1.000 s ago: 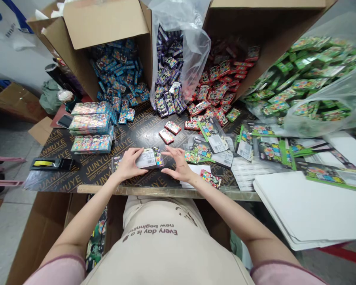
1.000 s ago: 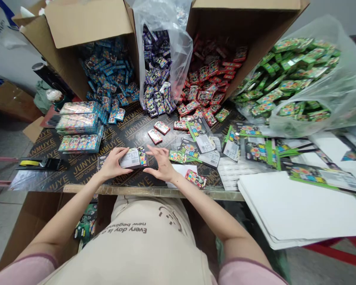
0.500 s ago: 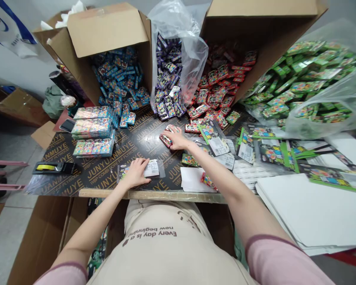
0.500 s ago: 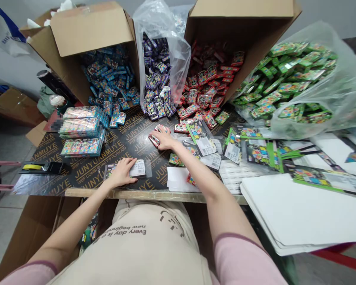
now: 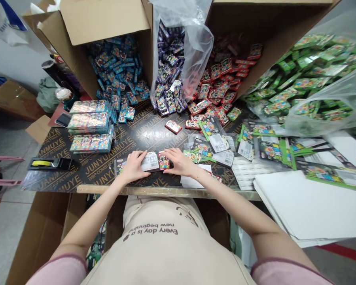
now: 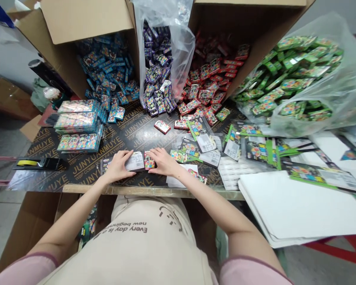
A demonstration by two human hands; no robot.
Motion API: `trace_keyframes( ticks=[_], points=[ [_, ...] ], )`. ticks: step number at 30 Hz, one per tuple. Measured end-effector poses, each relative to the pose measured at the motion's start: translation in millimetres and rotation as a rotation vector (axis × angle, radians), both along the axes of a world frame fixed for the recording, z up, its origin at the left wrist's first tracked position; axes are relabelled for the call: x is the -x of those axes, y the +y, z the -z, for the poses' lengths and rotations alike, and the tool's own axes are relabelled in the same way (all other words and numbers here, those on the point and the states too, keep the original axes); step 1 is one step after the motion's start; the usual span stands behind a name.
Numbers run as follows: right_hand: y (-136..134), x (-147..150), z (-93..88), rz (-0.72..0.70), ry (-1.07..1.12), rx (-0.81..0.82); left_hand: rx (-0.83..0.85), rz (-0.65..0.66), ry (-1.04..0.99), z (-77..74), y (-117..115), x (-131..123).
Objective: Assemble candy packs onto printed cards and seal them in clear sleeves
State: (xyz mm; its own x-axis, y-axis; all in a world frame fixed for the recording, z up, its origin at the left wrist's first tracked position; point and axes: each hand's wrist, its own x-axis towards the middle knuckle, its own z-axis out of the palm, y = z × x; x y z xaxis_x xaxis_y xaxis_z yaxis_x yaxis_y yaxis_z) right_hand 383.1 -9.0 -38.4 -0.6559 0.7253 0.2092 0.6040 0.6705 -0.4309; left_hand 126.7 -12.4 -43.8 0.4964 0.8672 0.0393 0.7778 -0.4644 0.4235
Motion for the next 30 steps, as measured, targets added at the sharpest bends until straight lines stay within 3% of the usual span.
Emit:
trace_keyframes(
  ticks=[5,7,10,14,19,21,23,25,27,30],
  points=[
    [5,-6,-2.5,-0.113,0.055,0.043,0.007,0.091,-0.020,-4.7,-3,-2],
    [3,-5,0.6,-0.046,0.161,0.047,-0.001,0.051,-0.059,-4.9,-3,0],
    [-9,7,4.0,0.184,0.296,0.046,-0.045,-0.042,-0.125,-4.9,-2,0],
    [-26,19,3.2,0.181,0.298,0.094,-0.060,-0.029,-0.125,-4.4,-1,-5],
    [-16,-34,13.6,0.548,0.110,-0.013,-0.024,-0.068,0.003,5.7,0,-4],
    [-10,-60,21.3,0.558,-0.012,0.026,0.011,-0.076,0.056,11.1,-1,-4],
    [-7,-72,24.7,0.530,0.007,0.090,0.046,-0.082,0.045,12.9,-2,-10],
    [-7,-69,20.9,0.511,0.235,0.198,0.071,-0.119,-0.078,9.0,-6,-24],
    [-9,-53,11.3,0.425,0.548,0.406,0.167,-0.187,-0.320,0.2,-12,-44],
    [-14,-24,-3.0,0.211,0.822,0.738,0.634,-0.269,-0.773,-14.5,-18,-71]
  ],
)
